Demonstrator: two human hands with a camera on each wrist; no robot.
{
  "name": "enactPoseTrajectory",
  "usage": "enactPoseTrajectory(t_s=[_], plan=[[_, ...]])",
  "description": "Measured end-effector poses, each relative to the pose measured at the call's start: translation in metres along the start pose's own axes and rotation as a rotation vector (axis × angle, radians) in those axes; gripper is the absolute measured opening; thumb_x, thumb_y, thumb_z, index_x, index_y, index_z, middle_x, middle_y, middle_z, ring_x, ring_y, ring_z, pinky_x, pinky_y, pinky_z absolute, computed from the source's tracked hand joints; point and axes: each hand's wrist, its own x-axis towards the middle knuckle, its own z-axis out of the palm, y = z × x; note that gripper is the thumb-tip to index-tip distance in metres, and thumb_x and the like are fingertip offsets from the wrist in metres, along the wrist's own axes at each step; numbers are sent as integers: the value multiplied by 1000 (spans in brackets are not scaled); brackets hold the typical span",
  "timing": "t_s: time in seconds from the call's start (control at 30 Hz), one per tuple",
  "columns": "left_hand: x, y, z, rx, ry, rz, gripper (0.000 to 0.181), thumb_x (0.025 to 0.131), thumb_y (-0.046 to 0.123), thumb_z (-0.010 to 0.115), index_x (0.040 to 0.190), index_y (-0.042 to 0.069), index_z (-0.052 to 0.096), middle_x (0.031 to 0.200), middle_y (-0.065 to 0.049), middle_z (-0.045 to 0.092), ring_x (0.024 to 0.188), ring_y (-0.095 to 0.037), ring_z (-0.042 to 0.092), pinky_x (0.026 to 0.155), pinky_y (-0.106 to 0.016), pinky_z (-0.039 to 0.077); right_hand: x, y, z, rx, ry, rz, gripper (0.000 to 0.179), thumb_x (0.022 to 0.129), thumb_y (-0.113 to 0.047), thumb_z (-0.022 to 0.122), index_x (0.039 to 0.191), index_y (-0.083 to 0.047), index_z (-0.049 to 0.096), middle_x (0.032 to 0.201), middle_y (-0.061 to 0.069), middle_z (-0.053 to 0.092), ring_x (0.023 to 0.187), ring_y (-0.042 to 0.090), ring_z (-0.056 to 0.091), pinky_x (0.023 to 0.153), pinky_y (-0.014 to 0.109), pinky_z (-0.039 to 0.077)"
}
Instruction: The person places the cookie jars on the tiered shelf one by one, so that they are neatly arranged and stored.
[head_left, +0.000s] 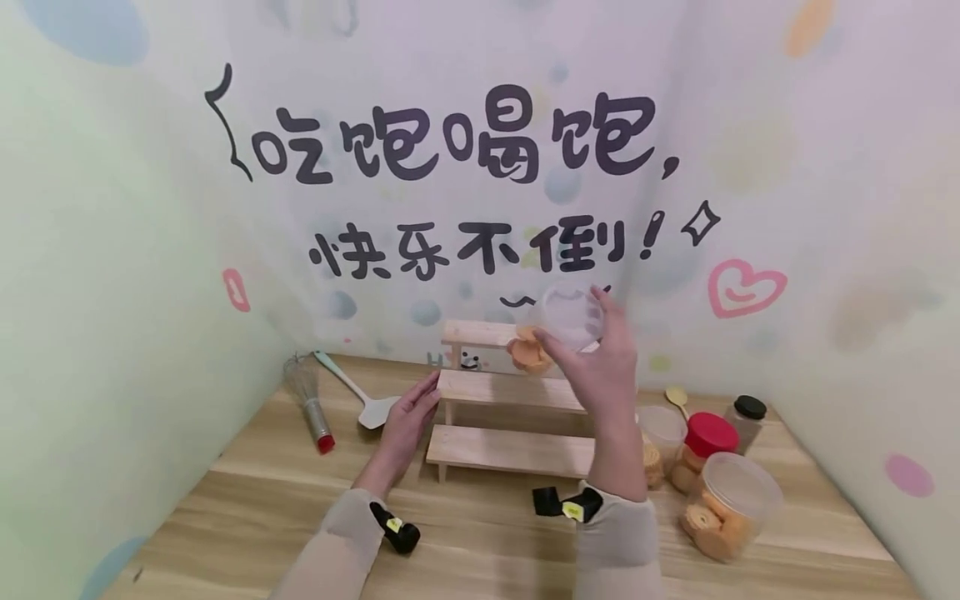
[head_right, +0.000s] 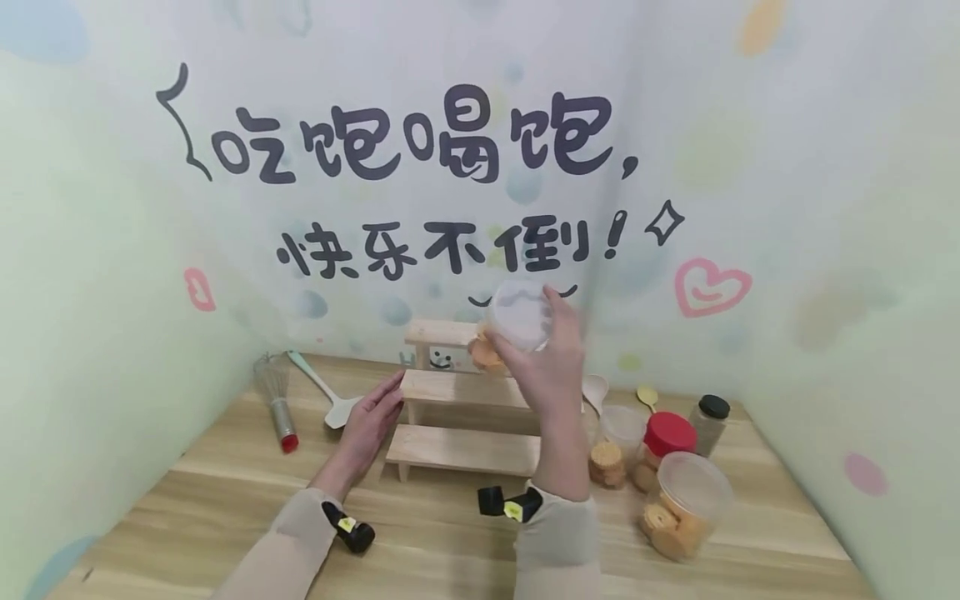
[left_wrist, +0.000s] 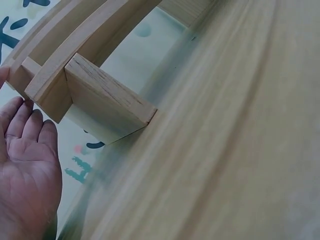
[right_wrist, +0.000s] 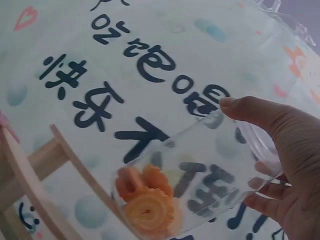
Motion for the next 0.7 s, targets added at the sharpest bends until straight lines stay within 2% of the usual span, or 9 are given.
enactPoseTrajectory(t_s=[0.1,0.27,0.37,0.57,0.7], plan=[[2,-3,5,-8,-13,6,55,102,26,62,151,9,46,159,-4,38,146,-18,34,117,-32,33,-3,2,16,10,-8,-8,100,69,-31,95,151,-10,43,144,16,52,126,33,52,104,51,46],[4,-2,8,-20,17,13,52,101,24,63,149,9,50,157,-4,42,144,-18,37,113,-27,37,-7,0,30,63,-104,78,114,74,-39,91,162,-21,21,154,14,43,137,31,46,113,51,40],[3,-1,7,-20,27,10,51,102,22,62,149,9,49,156,-5,43,144,-18,38,113,-27,37,-7,1,36,121,-121,109,115,77,-40,88,163,-21,15,156,12,41,141,28,42,116,48,36],[1,-1,4,-8,13,6,53,102,22,62,150,7,47,157,-7,41,144,-19,38,117,-33,33,-9,8,46,157,-132,129,93,82,-46,82,157,-37,28,141,3,56,130,23,51,111,51,40],[0,-1,0,0,21,9,54,101,24,63,150,7,48,157,-8,42,143,-20,38,116,-33,34,-12,11,53,182,-146,140,87,86,-45,78,156,-42,27,138,2,56,126,24,52,108,52,41]])
